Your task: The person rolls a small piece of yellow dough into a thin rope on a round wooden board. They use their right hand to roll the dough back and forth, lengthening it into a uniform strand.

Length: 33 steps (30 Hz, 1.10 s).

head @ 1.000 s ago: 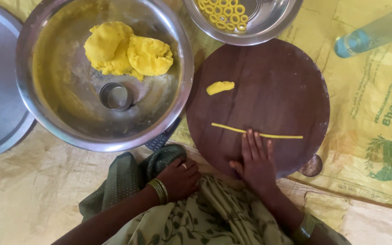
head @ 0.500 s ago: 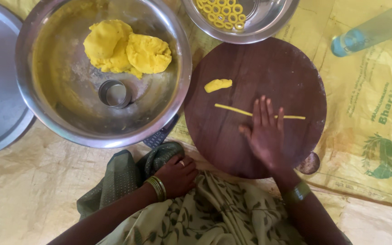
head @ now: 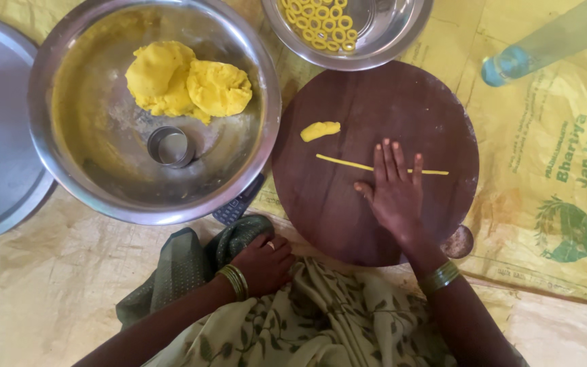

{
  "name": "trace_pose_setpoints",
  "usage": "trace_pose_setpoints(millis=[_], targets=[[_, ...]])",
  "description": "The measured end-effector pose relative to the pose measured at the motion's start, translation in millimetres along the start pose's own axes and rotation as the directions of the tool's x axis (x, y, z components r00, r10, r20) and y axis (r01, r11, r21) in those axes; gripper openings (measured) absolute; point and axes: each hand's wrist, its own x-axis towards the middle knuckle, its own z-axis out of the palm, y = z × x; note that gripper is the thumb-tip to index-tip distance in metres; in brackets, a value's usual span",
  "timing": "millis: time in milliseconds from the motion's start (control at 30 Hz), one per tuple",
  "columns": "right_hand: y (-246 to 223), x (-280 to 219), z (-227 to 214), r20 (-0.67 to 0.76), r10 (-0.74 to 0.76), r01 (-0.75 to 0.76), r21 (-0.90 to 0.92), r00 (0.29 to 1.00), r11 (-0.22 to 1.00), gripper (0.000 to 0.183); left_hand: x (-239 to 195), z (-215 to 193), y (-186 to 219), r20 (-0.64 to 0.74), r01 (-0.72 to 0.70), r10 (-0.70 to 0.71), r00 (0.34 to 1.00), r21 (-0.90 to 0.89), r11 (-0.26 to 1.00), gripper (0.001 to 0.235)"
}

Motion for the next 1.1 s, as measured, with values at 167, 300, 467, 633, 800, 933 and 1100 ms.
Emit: trace_pose_setpoints(millis=[167,300,467,633,800,933,1100], targets=[[-9.1,-23.2,-2.6,-0.036,-0.029,0.031,0.065,0.999,0.997,0.096,-4.0,2.6,-0.6,-0.008,0.009,-0.009,1.0,-0.012,1.0,0.041],[-29.5,-91.0,-15.4,0.091,-0.022,0.011,0.126,0.996,0.992,0.099,-1.9,5.2,-2.0,-0.027,-0.005,0.004,1.0,-0.025,1.0,0.042],[-7.4,-108.4,-35.3,0.019,0.041,-0.044,0.206,0.999,0.977,0.089,-1.1,3.2,-1.8,-0.048,-0.005,0.002,0.999,-0.051,0.999,0.041],[31.7,-92.2,-53.0,0.043,0.326,-0.328,0.173,0.944,0.929,0.08,-4.1,4.6,-2.0,-0.06,-0.009,0.008,0.998,-0.014,1.0,0.042],[-11.5,-109.5,-54.3,0.106,0.133,-0.149,0.167,0.985,0.975,0.094,-2.5,5.8,-2.6,-0.024,-0.001,0.0,1.0,-0.031,1.0,0.041],[-37.6,-111.5,-45.4,0.053,0.024,-0.033,0.181,0.998,0.983,0.092,-0.8,4.9,-4.0,-0.049,-0.007,0.005,0.999,-0.038,0.999,0.042],[-27.2,-110.6,-37.7,0.021,0.092,-0.094,0.173,0.996,0.98,0.093,-2.6,4.0,-2.6,-0.03,0.0,-0.002,1.0,-0.058,0.998,0.045]])
